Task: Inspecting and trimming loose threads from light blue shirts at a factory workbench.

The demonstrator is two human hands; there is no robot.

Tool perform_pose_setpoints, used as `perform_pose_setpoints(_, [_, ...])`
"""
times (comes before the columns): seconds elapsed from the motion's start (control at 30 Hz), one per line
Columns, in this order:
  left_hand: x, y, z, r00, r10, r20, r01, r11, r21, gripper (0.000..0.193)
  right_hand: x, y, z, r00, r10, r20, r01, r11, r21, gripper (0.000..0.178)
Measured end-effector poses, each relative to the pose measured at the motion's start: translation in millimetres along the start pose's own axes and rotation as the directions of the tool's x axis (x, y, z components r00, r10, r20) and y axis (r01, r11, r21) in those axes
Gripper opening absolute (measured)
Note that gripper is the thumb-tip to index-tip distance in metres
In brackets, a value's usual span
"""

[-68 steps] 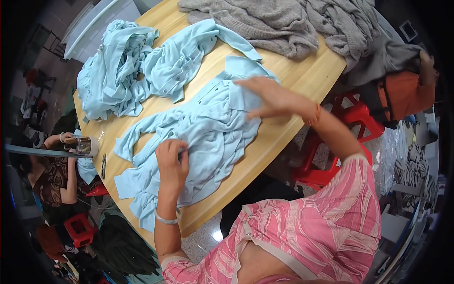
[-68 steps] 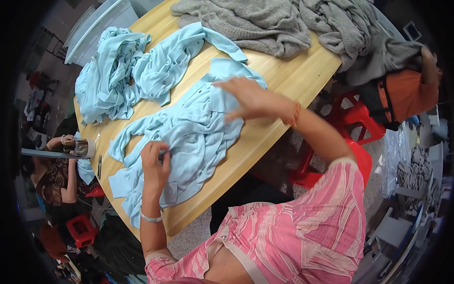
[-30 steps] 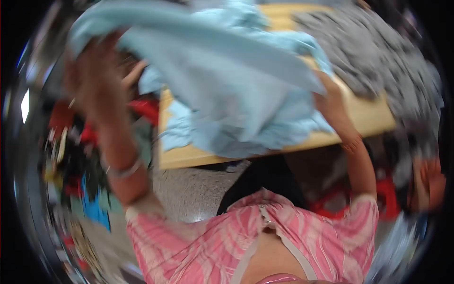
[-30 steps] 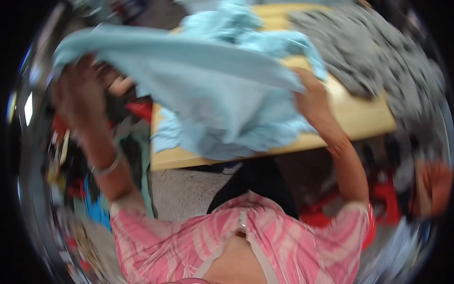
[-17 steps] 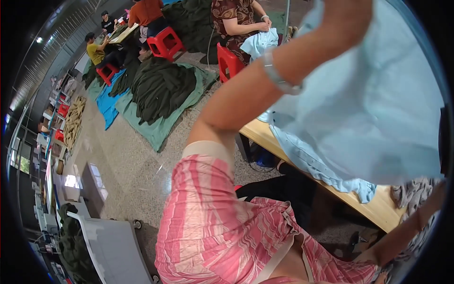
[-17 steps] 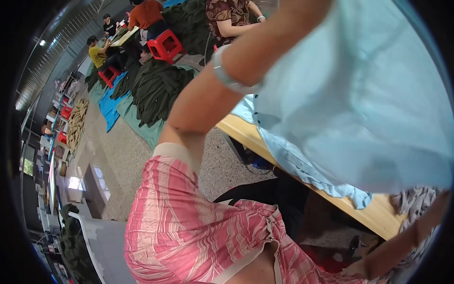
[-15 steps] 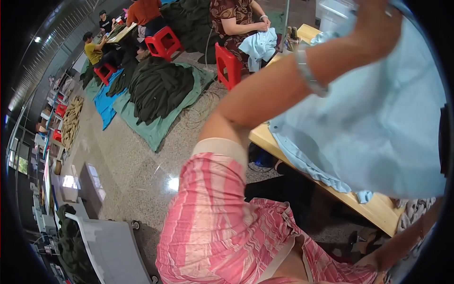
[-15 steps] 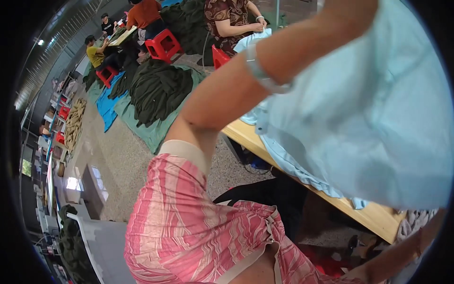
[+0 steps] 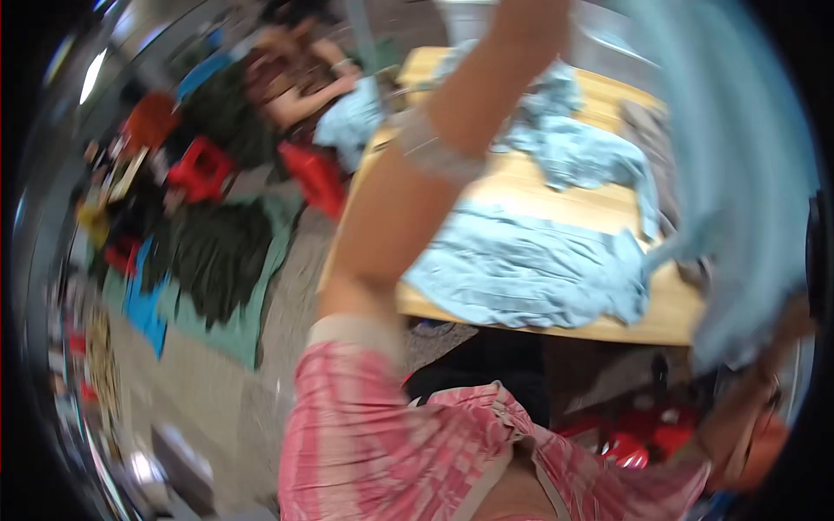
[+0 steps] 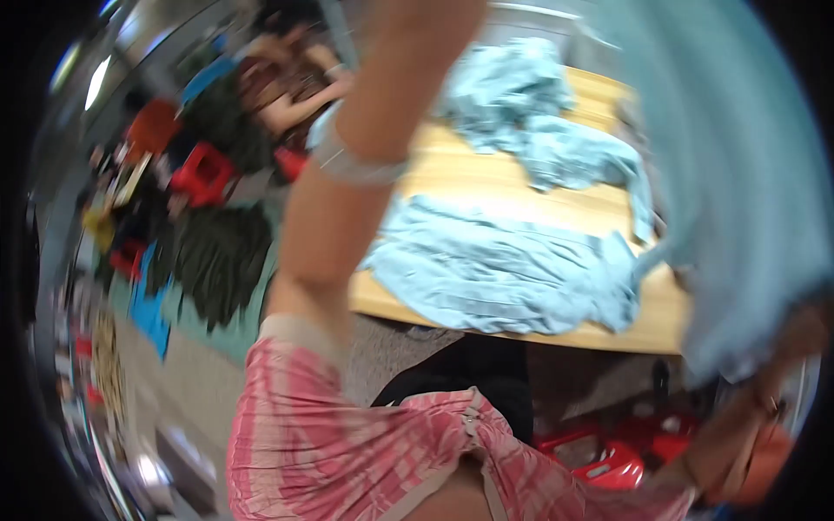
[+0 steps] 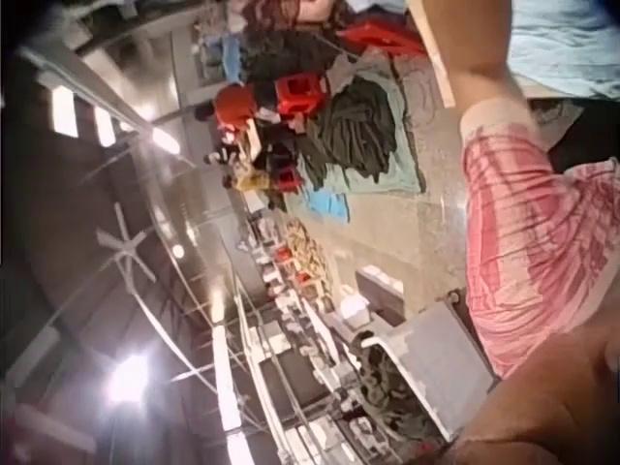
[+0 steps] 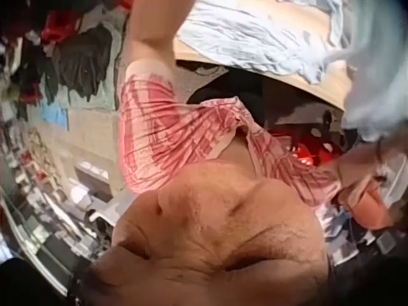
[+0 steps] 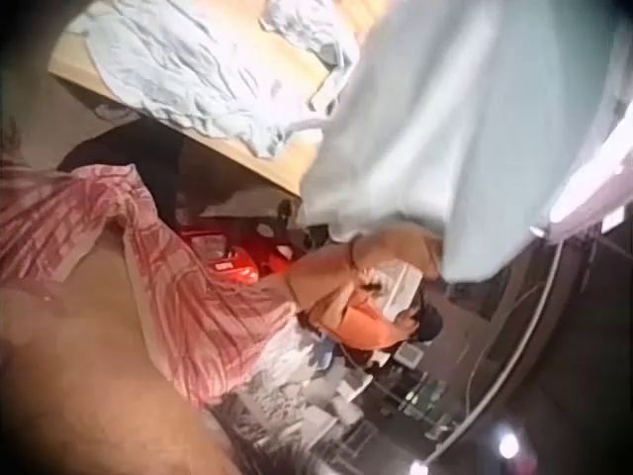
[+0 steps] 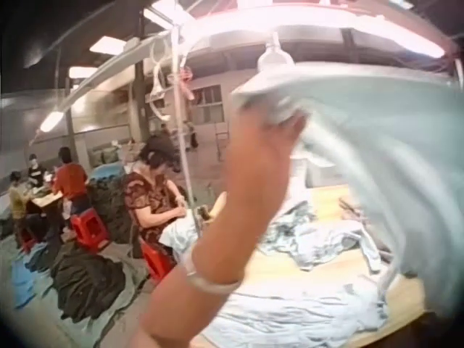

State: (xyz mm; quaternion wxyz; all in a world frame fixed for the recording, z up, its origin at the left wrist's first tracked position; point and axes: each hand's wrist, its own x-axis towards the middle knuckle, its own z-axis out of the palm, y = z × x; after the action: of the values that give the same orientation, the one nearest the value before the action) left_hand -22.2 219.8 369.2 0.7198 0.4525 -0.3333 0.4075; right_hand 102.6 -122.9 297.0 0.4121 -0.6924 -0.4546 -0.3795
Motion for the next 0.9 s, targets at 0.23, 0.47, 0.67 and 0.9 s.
perform_pose_setpoints(0.23, [-219.3, 26.4, -148.6, 0.579, -0.469, -0.667, 0.805, 0.459, 0.377, 0.045, -109.6, -63.5, 137.4, 0.916, -0.220, 0.337, 0.085, 0.924, 0.373, 0.044])
perform_pose_setpoints(0.47, [-306.1, 12.3, -48.2, 0.701, -0.670, -0.243, 0.664, 0.489, 0.565, 0.075, -167.3, -102.1, 202.9, 0.806, -0.072, 0.587, -0.454, 0.560, 0.693, 0.023])
perform_pose_setpoints(0.67, [-276.0, -16.6, -8.0, 0.505, -0.781, -0.367, 0.753, 0.192, 0.629, 0.053, -167.8, -98.5, 185.4, 0.683, 0.203, 0.701, -0.697, 0.468, 0.544, 0.023])
perform_pose_setpoints(0.9, [-280.9, -8.8, -28.8, 0.696, -0.580, -0.423, 0.628, 0.209, 0.749, 0.009, -194.3, -112.4, 180.6, 0.722, 0.272, 0.637, -0.692, 0.295, 0.659, 0.025])
